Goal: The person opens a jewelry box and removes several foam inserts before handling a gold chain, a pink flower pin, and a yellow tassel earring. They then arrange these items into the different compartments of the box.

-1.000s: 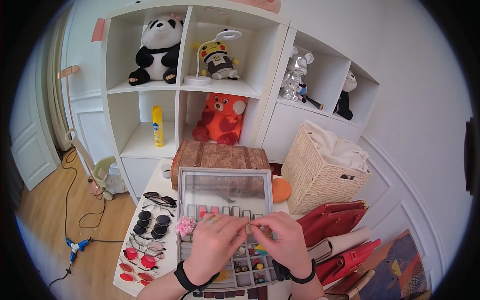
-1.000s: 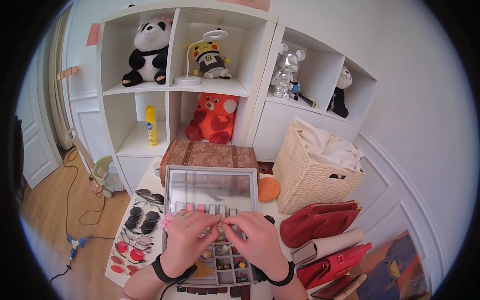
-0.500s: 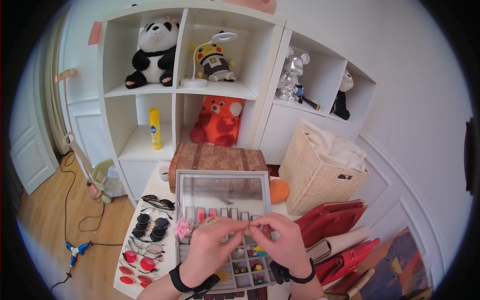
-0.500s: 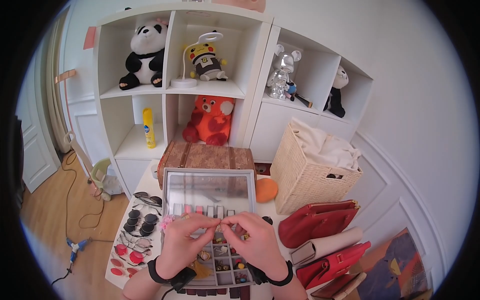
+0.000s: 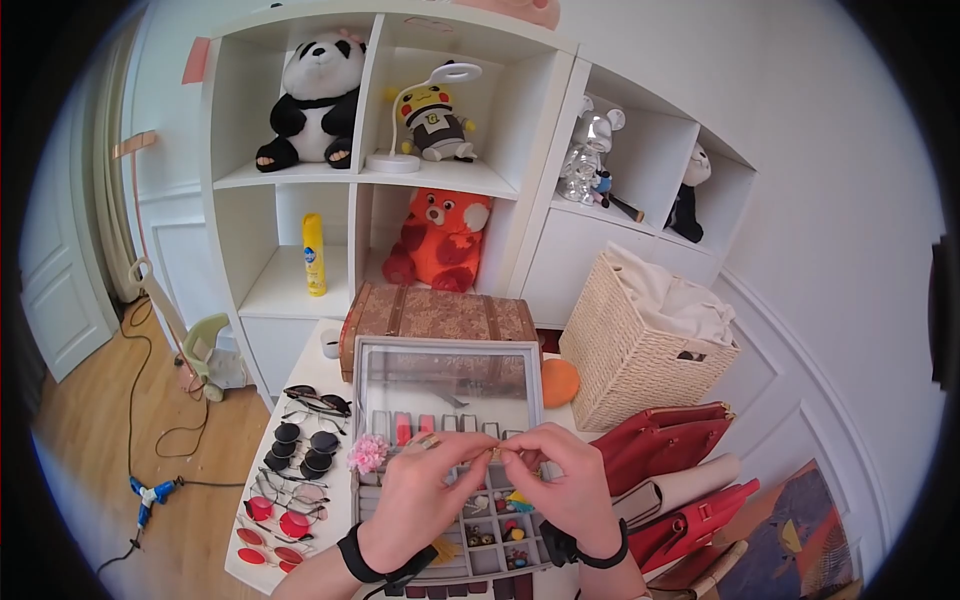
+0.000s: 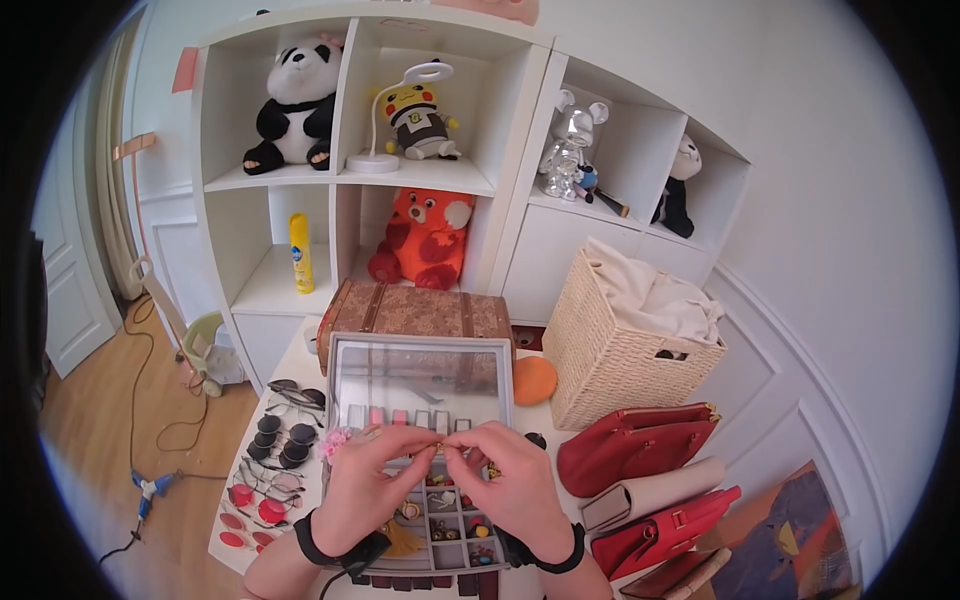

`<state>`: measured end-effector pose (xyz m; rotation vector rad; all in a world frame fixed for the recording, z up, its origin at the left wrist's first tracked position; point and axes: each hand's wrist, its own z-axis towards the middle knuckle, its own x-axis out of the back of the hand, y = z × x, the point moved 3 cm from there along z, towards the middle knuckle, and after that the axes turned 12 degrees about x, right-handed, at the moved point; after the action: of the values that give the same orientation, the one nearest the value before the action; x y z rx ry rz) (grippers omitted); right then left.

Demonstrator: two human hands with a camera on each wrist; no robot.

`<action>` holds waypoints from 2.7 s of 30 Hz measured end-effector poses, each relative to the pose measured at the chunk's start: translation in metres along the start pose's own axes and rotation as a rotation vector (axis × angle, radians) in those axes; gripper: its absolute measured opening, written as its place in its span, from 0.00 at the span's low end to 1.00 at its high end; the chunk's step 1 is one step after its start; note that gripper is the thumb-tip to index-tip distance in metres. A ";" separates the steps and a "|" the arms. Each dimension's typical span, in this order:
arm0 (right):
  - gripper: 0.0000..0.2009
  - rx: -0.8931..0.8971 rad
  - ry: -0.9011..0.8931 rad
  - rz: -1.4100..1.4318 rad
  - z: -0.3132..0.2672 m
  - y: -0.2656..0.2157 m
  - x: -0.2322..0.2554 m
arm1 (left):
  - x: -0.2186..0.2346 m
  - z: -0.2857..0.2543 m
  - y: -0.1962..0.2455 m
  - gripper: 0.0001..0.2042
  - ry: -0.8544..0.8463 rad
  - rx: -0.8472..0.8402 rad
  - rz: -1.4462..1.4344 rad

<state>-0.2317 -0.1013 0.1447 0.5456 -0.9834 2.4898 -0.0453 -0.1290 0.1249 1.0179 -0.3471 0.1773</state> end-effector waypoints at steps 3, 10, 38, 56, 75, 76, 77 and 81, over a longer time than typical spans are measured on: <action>0.07 0.039 0.000 -0.003 0.000 0.005 -0.001 | 0.000 0.000 -0.004 0.11 0.003 -0.024 -0.012; 0.07 0.076 0.002 -0.081 0.000 0.005 0.003 | -0.001 0.001 -0.002 0.11 -0.023 0.002 -0.016; 0.07 0.051 -0.018 0.031 -0.003 -0.001 0.006 | -0.003 0.000 -0.010 0.11 -0.296 0.434 -0.416; 0.06 0.016 0.021 -0.005 -0.004 -0.004 0.003 | -0.012 -0.008 -0.012 0.12 -0.126 0.310 -0.370; 0.07 -0.040 0.027 0.014 -0.006 0.000 0.005 | -0.019 -0.004 -0.021 0.13 -0.298 0.400 -0.612; 0.06 -0.058 0.056 0.026 -0.007 0.002 0.006 | -0.019 -0.003 -0.021 0.13 -0.300 0.400 -0.612; 0.06 -0.060 0.056 0.026 -0.006 0.002 0.006 | -0.020 -0.002 -0.022 0.13 -0.319 0.455 -0.662; 0.05 -0.219 0.104 0.208 -0.010 0.004 0.010 | -0.003 0.006 -0.022 0.10 -0.159 0.397 -0.504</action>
<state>-0.2438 -0.0945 0.1403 0.2535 -1.3080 2.5132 -0.0425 -0.1454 0.1092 1.4842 -0.1917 -0.3036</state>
